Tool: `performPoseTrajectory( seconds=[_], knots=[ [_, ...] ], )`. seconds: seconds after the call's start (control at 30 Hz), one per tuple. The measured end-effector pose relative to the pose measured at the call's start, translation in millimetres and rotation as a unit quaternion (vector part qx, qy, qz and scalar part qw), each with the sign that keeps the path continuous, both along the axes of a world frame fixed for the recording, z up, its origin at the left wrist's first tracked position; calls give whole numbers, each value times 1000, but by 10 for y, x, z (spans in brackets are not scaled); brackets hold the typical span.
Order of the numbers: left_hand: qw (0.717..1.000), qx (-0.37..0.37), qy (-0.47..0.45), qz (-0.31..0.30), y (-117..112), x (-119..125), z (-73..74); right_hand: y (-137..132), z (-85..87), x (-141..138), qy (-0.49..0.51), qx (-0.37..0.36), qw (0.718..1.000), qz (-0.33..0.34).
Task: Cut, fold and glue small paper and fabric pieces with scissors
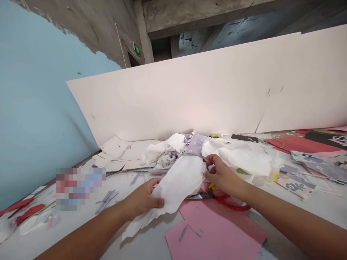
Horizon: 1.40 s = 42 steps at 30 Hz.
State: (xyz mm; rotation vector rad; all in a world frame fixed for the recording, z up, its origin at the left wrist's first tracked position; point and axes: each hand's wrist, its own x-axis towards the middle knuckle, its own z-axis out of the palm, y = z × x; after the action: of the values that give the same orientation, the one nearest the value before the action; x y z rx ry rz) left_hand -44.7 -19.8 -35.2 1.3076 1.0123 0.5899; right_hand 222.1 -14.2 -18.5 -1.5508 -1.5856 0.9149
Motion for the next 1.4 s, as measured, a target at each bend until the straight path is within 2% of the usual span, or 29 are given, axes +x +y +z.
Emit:
performPoseTrajectory(
  seconds=[0.03, 0.1, 0.23, 0.33, 0.53, 0.73, 0.87, 1.0, 1.13, 1.27, 1.4],
  knots=[
    [1000, 2, -5, 1, 10, -26, -15, -13, 28, 35, -108, 4, 994, 16],
    [1000, 0, -19, -3, 26, -70, -42, -40, 91, 120, -286, -10, 957, 51],
    [999, 1, -50, -17, 49, -134, -81, -90, 175, 240, -356, -78, 926, 96],
    [997, -2, -65, -29, 62, -174, -87, -94, 188, 248, -389, -95, 910, 112],
    [996, 6, -59, -60, 92, -293, -63, -52, 186, 273, -382, -114, 906, 141],
    [998, 10, -16, -67, 153, -393, -78, -63, 153, 243, -394, -99, 904, 129],
    [999, 22, -8, -36, 185, -426, -76, -1, 130, 319, -410, -81, 904, 92],
    [998, 51, -17, 36, 193, -421, -80, 70, 95, 482, -404, -60, 911, 60],
    [993, 65, -46, 90, 189, -392, -95, 33, 78, 615, -358, -31, 932, 51],
    [992, 46, -64, 102, 216, -386, -143, -122, 135, 765, -310, -65, 948, 16],
    [991, 37, -77, 102, 234, -388, -168, -296, 144, 896, -322, -136, 937, 9]
  ],
)
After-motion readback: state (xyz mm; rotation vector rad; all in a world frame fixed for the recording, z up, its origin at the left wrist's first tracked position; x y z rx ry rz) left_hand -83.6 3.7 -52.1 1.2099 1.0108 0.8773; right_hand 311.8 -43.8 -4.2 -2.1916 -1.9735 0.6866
